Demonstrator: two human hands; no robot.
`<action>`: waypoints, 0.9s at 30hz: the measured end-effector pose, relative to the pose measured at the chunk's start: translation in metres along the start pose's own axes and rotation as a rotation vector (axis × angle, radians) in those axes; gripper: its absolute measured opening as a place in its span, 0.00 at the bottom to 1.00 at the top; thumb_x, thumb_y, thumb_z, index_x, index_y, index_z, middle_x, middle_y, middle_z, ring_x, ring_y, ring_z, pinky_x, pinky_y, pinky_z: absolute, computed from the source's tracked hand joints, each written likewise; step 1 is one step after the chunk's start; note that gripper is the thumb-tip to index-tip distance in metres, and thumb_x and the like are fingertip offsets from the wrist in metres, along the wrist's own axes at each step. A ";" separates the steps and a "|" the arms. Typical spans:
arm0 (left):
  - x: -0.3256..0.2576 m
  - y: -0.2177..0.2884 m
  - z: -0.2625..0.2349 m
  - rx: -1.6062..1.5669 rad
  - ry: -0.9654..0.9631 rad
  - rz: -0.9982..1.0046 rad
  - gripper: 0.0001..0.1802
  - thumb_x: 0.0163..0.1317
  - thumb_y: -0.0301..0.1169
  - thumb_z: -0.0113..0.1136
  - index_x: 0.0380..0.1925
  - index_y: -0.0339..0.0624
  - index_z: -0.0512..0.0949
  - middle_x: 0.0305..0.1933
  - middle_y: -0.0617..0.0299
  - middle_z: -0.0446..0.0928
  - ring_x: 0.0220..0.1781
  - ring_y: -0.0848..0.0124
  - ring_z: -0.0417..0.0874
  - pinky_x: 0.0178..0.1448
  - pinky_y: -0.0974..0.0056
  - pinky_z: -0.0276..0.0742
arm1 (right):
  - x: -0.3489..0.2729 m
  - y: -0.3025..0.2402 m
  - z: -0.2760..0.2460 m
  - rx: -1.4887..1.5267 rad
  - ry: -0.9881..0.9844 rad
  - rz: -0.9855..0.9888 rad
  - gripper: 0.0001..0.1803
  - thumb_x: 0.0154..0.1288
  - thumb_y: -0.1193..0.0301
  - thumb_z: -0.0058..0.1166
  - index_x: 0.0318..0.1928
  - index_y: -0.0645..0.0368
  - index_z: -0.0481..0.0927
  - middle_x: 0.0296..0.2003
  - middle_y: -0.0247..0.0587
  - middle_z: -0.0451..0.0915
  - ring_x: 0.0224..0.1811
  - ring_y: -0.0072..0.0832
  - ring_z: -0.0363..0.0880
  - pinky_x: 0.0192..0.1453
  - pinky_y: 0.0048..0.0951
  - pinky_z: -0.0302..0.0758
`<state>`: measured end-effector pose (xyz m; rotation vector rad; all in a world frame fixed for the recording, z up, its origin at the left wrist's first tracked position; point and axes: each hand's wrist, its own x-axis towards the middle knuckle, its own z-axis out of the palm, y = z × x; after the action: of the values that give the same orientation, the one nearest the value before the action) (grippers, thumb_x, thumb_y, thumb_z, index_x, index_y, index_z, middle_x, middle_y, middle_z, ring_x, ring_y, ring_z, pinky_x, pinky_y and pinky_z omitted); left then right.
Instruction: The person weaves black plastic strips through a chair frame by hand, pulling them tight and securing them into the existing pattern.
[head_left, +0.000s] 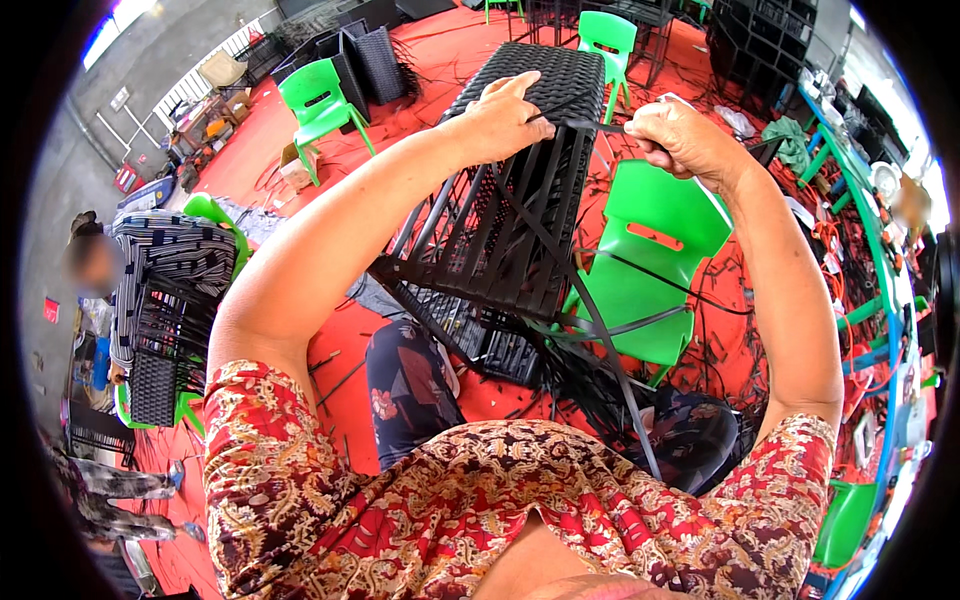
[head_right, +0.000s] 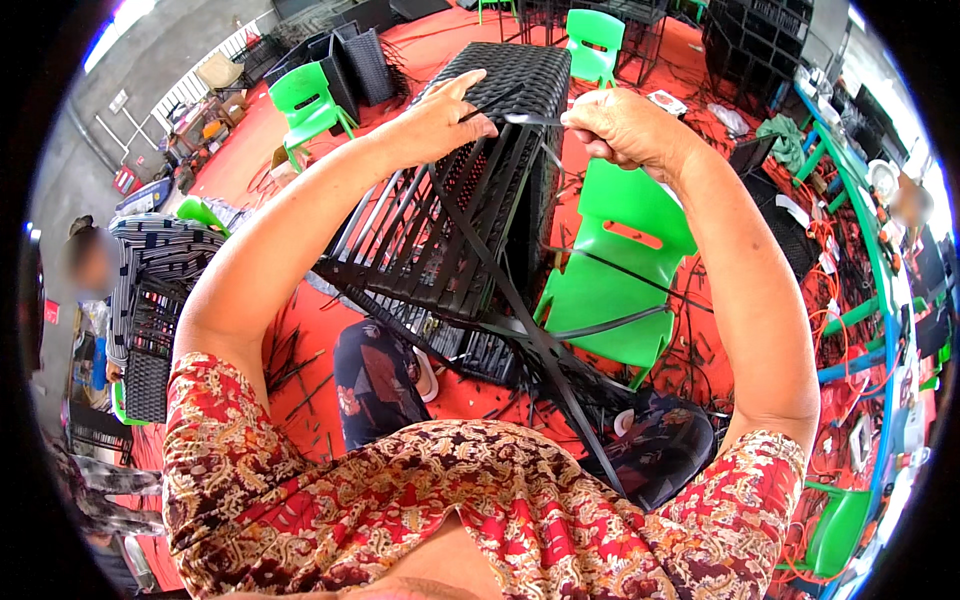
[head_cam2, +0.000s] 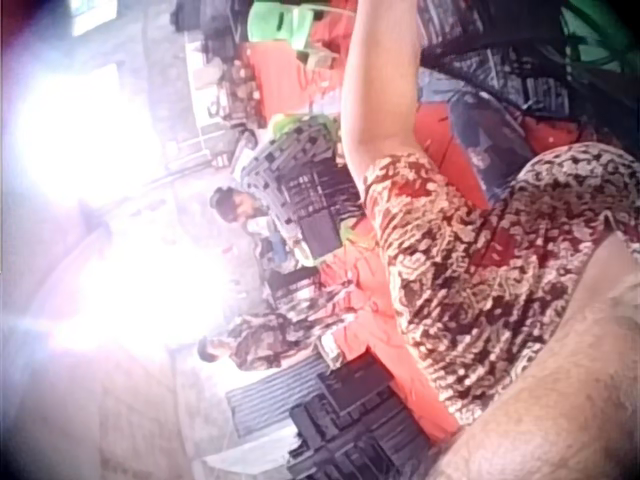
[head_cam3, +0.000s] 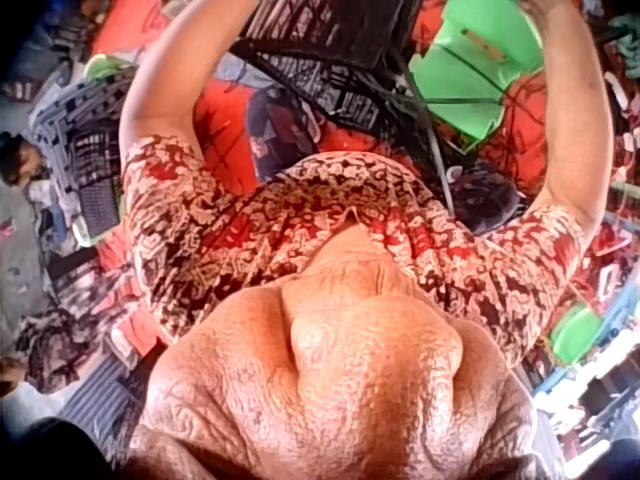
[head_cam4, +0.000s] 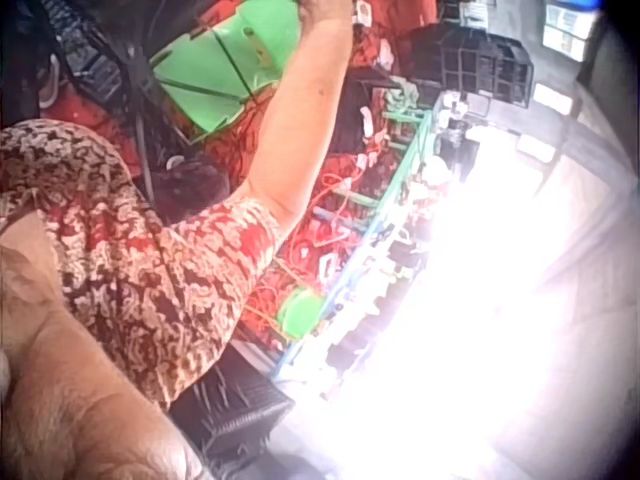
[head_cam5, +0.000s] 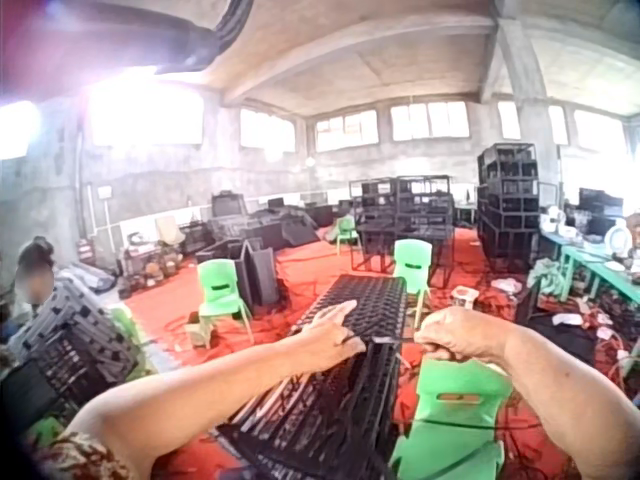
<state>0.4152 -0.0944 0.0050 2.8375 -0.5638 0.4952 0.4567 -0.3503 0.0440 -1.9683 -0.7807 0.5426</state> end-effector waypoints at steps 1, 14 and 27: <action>-0.001 0.002 0.001 -0.002 -0.031 -0.004 0.19 0.61 0.46 0.48 0.40 0.45 0.79 0.67 0.45 0.49 0.68 0.50 0.48 0.69 0.56 0.45 | -0.001 -0.002 -0.001 -0.022 -0.005 0.024 0.14 0.59 0.60 0.47 0.21 0.52 0.68 0.11 0.23 0.63 0.09 0.09 0.53 0.12 0.14 0.45; 0.000 0.014 0.009 -0.102 -0.093 -0.209 0.23 0.56 0.46 0.52 0.45 0.42 0.76 0.65 0.42 0.52 0.67 0.52 0.51 0.69 0.60 0.45 | 0.009 -0.005 0.007 0.042 -0.038 0.111 0.13 0.56 0.64 0.44 0.17 0.52 0.65 0.09 0.23 0.60 0.08 0.10 0.48 0.11 0.16 0.43; 0.005 0.021 0.007 -0.895 0.050 -0.202 0.23 0.51 0.25 0.60 0.46 0.29 0.65 0.28 0.66 0.75 0.33 0.79 0.73 0.48 0.74 0.64 | 0.022 0.016 0.008 -0.264 0.104 -0.167 0.11 0.60 0.62 0.51 0.32 0.58 0.75 0.21 0.27 0.70 0.22 0.16 0.68 0.29 0.19 0.67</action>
<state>0.4128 -0.1168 0.0030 1.9869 -0.3526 0.1932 0.4719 -0.3362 0.0254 -2.1272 -0.9799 0.2453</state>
